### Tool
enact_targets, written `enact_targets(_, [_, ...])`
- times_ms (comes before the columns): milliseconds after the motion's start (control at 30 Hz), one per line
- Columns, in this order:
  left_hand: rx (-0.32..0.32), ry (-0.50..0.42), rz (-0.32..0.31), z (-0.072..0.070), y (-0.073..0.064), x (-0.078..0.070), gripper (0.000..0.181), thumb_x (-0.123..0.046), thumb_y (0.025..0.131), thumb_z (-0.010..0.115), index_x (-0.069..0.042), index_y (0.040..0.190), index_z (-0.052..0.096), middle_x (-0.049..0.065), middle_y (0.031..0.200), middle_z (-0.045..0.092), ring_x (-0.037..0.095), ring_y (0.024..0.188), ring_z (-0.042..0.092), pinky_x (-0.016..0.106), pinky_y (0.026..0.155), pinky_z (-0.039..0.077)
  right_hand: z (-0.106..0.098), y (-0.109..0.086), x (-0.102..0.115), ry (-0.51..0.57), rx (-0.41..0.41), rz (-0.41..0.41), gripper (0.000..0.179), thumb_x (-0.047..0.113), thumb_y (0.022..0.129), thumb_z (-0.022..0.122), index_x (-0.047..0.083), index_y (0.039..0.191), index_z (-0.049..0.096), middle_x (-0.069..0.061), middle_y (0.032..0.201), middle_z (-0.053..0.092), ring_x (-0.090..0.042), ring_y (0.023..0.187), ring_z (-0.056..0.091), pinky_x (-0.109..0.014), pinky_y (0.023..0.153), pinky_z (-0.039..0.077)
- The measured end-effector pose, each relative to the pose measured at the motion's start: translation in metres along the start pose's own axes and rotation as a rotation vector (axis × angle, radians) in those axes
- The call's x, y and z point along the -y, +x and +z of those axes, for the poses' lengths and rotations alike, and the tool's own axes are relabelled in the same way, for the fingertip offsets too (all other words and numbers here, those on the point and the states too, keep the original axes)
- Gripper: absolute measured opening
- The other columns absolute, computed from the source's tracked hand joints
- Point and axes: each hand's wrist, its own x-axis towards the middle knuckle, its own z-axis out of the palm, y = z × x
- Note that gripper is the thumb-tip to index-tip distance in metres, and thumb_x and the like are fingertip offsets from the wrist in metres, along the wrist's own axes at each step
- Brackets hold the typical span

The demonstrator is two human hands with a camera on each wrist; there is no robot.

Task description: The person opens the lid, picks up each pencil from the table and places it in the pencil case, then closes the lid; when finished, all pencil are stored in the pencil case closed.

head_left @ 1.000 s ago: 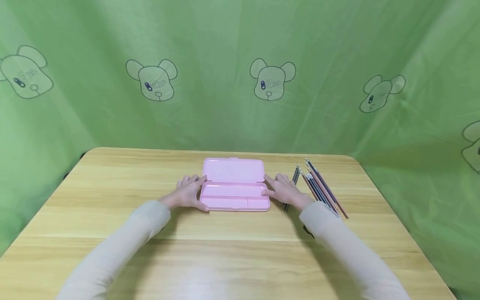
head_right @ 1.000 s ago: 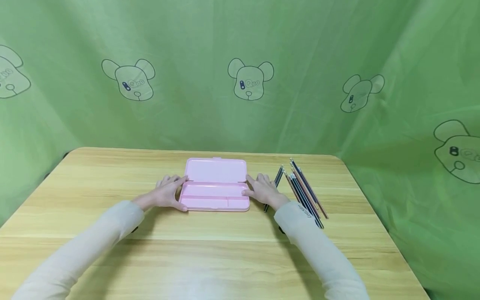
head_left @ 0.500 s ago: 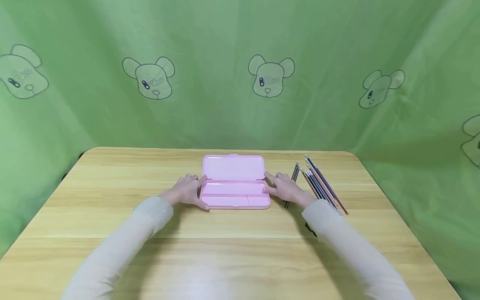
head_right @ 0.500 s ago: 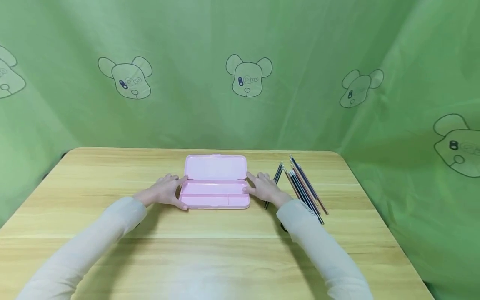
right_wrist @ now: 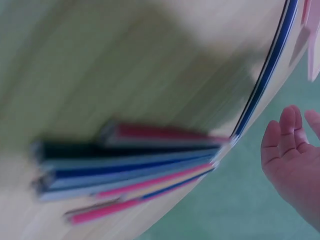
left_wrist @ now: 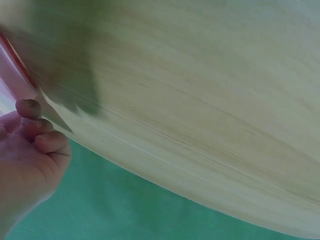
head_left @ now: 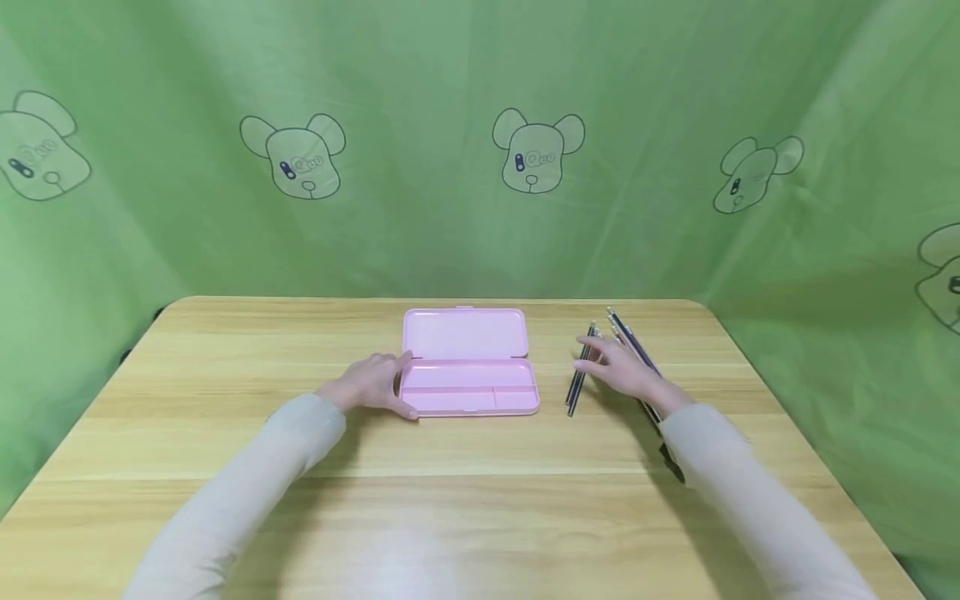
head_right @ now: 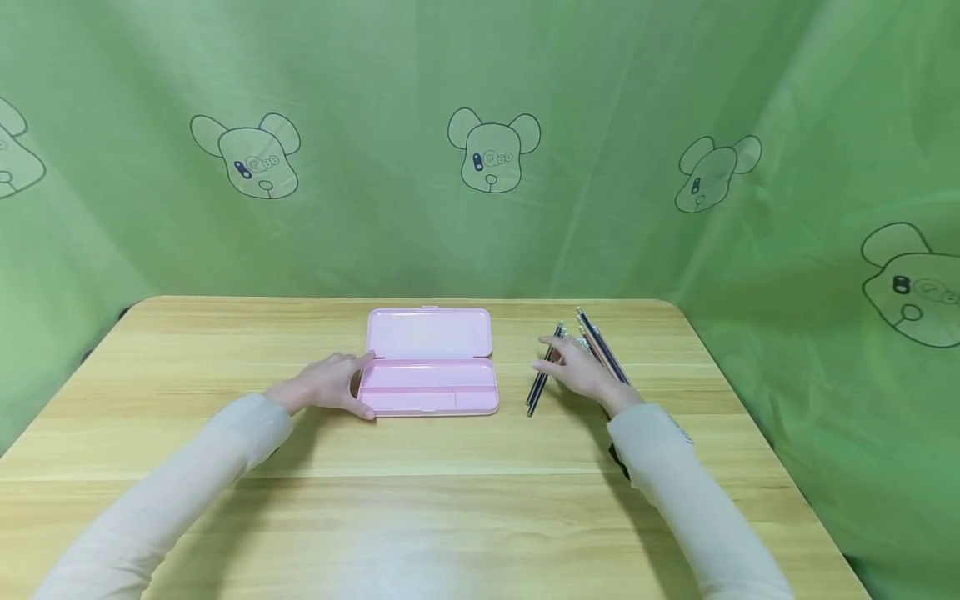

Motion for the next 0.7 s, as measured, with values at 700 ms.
enact_targets(700, [0.038,-0.044,-0.02,0.003,-0.001,0.002,0.111,-0.057,0.063,0.074,0.002,0.142,0.024,0.027,0.124,0.052,0.037,0.109,0.054,0.047,0.086,0.047,-0.043,-0.044,-0.066,-0.042,-0.001,0.268,0.058,0.025,0.095,0.048,-0.022,0.125,0.032,-0.039,0.103,0.048,-0.045,0.092,0.051,-0.052,0.079,0.045])
